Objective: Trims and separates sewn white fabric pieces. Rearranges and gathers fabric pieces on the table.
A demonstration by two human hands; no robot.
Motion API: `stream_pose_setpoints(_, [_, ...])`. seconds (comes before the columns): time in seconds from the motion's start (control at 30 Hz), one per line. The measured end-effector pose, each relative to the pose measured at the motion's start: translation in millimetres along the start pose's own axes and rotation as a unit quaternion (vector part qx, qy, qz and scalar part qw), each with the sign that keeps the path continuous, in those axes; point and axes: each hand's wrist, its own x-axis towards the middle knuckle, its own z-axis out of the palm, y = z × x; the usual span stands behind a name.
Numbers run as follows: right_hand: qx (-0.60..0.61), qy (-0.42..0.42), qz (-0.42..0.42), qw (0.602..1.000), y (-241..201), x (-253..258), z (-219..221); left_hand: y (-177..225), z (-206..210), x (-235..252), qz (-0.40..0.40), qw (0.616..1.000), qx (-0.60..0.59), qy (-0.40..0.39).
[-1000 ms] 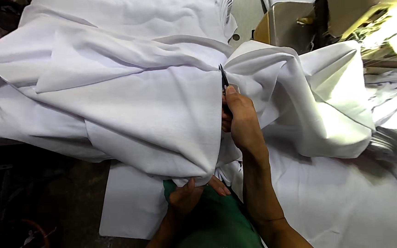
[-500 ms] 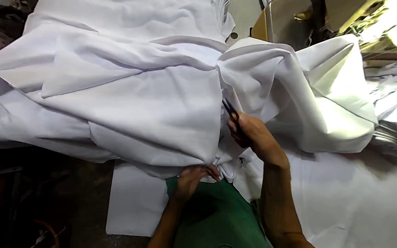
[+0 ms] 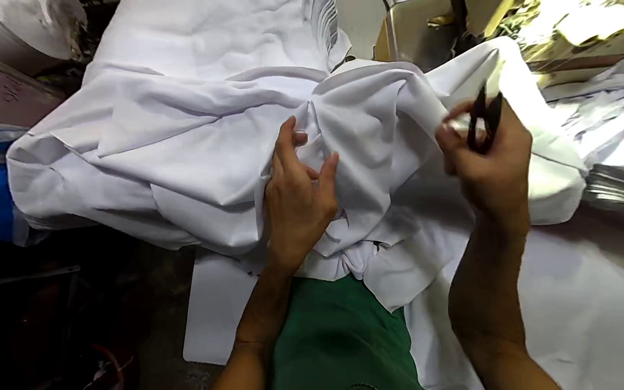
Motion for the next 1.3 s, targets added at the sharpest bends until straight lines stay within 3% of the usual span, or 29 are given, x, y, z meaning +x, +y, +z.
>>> stream_pose_setpoints(0.13, [-0.154,-0.050,-0.031,0.986,-22,79,18,14,25,15,-0.026,0.992,0.123,0.019])
stream_pose_setpoints(0.3, [-0.297,-0.145,-0.084,0.940,-34,135,42,6,31,20,-0.041,0.998,0.048,0.011])
stream_pose_setpoints(0.47, [-0.242,-0.118,-0.144,0.952,-39,149,8,-5,13,9,-0.008,0.994,-0.107,0.000])
stream_pose_setpoints(0.63, [-0.256,-0.133,-0.197,0.937,-52,142,-3,-10,6,6,0.047,0.991,-0.125,-0.025])
stream_pose_setpoints(0.77, [-0.232,-0.108,-0.240,0.936,-49,144,-6,-13,5,-2,0.095,0.971,-0.221,-0.011])
stream_pose_setpoints(0.87, [-0.223,-0.090,-0.241,0.940,-47,141,-2,-17,6,-16,0.056,0.941,-0.317,-0.103])
stream_pose_setpoints(0.97, [-0.213,-0.122,-0.266,0.932,-46,130,5,-25,17,-41,0.004,0.875,-0.381,-0.298])
stream_pose_setpoints(1.07, [-0.179,-0.211,-0.222,0.935,-41,108,5,-36,34,-80,0.106,0.788,-0.389,-0.466])
stream_pose_setpoints(1.17, [-0.161,-0.393,-0.134,0.895,-20,79,10,-48,29,-104,0.233,0.704,-0.306,-0.597])
stream_pose_setpoints(1.23, [-0.171,-0.475,-0.073,0.860,-7,51,13,-58,9,-99,0.245,0.713,-0.278,-0.595])
stream_pose_setpoints(1.3, [-0.139,-0.510,-0.021,0.849,4,19,7,-65,-13,-81,0.212,0.775,-0.286,-0.522])
